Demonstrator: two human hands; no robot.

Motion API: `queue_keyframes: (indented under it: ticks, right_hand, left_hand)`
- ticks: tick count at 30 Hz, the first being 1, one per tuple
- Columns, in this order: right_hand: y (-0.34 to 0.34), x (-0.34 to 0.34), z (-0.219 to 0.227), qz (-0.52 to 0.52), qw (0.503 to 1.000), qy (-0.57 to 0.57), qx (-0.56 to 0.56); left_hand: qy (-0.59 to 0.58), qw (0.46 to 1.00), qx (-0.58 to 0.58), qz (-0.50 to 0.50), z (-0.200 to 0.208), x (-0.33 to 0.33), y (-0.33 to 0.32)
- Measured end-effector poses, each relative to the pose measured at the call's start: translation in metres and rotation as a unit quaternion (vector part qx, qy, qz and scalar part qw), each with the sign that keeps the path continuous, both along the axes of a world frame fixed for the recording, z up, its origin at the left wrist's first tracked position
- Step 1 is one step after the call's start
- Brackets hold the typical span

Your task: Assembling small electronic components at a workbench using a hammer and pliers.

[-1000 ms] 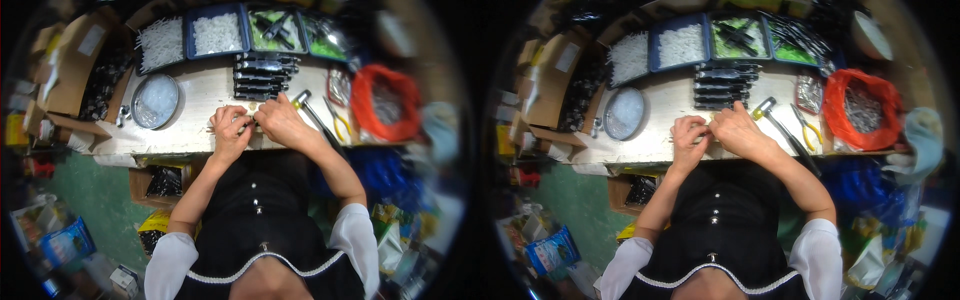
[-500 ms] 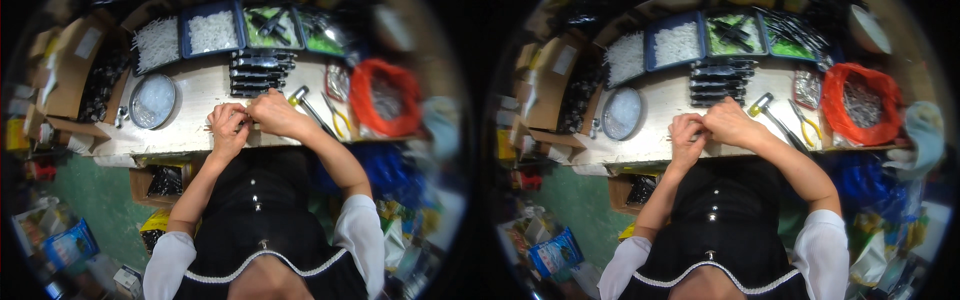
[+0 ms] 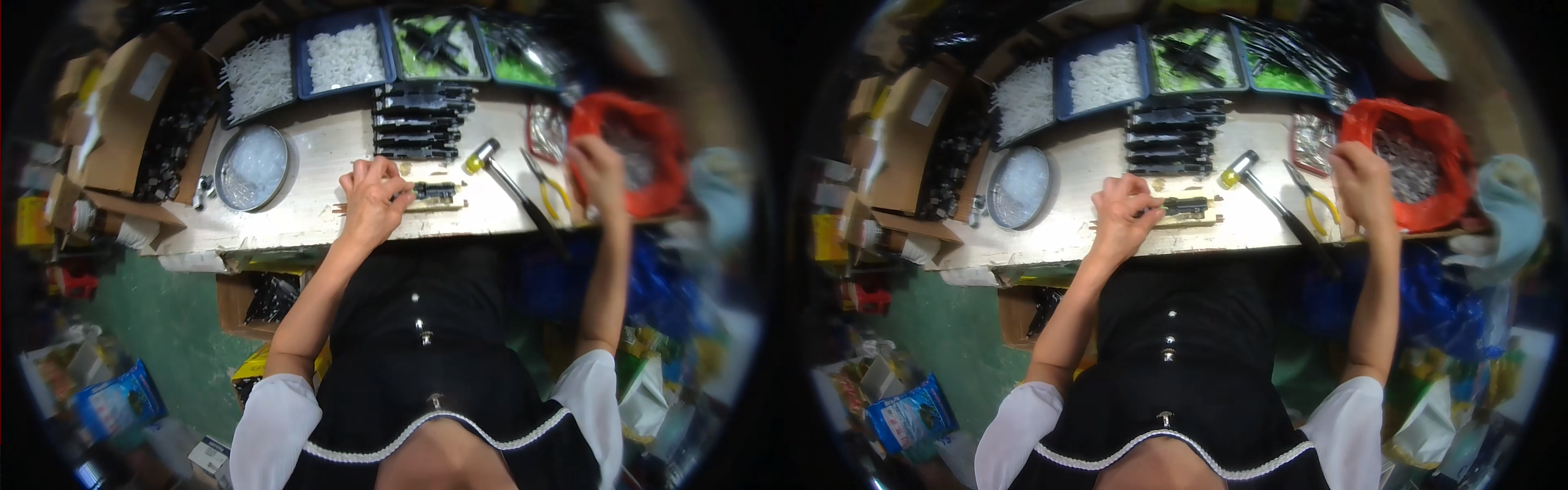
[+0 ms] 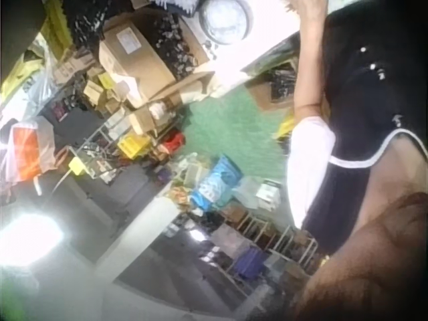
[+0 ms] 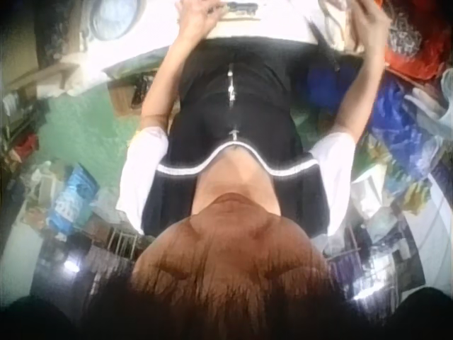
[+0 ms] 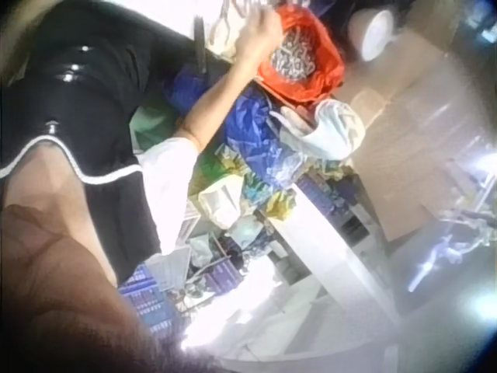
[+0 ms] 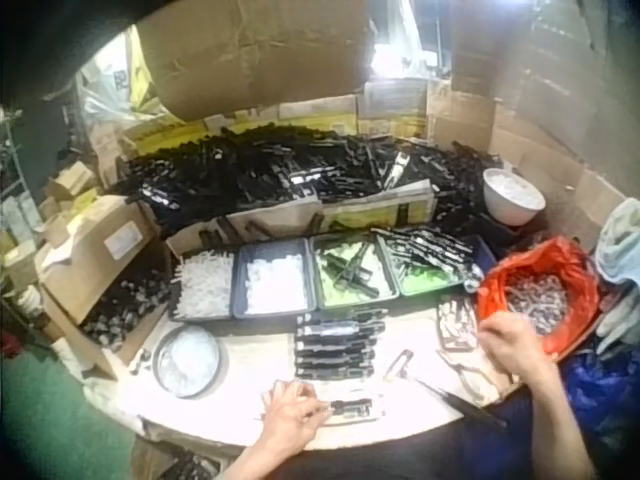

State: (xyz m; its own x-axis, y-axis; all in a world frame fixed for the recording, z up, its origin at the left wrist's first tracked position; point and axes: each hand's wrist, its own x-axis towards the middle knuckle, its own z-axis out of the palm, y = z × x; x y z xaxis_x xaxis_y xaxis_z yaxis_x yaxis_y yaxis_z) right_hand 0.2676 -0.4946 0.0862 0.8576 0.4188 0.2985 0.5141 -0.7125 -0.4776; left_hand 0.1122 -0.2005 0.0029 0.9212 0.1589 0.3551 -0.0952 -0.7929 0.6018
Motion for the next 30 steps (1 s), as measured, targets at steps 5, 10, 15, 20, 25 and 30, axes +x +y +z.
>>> queue_keyframes:
  ticks: [5, 10, 15, 20, 25, 30]
  right_hand:
    - [-0.079, 0.041, -0.001, -0.097, 0.986, -0.136, -0.03]
    - [-0.121, 0.077, -0.011, -0.207, 0.93, -0.068, -0.297]
    - [-0.101, 0.09, -0.033, -0.129, 0.967, 0.022, -0.219]
    - [-0.109, 0.1, -0.056, -0.086, 0.98, 0.053, -0.174]
    - [-0.095, 0.095, -0.05, -0.092, 0.985, 0.041, -0.142]
    - [-0.098, 0.091, -0.047, -0.105, 0.99, 0.013, -0.093]
  left_hand:
    - [-0.016, 0.998, 0.03, -0.045, -0.002, 0.0, 0.0]
    - [-0.016, 0.998, 0.007, -0.054, -0.006, -0.005, 0.002]
    - [-0.012, 0.997, -0.001, -0.075, -0.004, -0.001, 0.015]
    - [-0.107, 0.992, -0.019, 0.059, 0.004, 0.041, 0.089]
    - [-0.063, 0.971, 0.05, 0.225, 0.029, 0.091, 0.181]
    - [0.005, 0.958, 0.177, 0.227, 0.029, 0.121, 0.205]
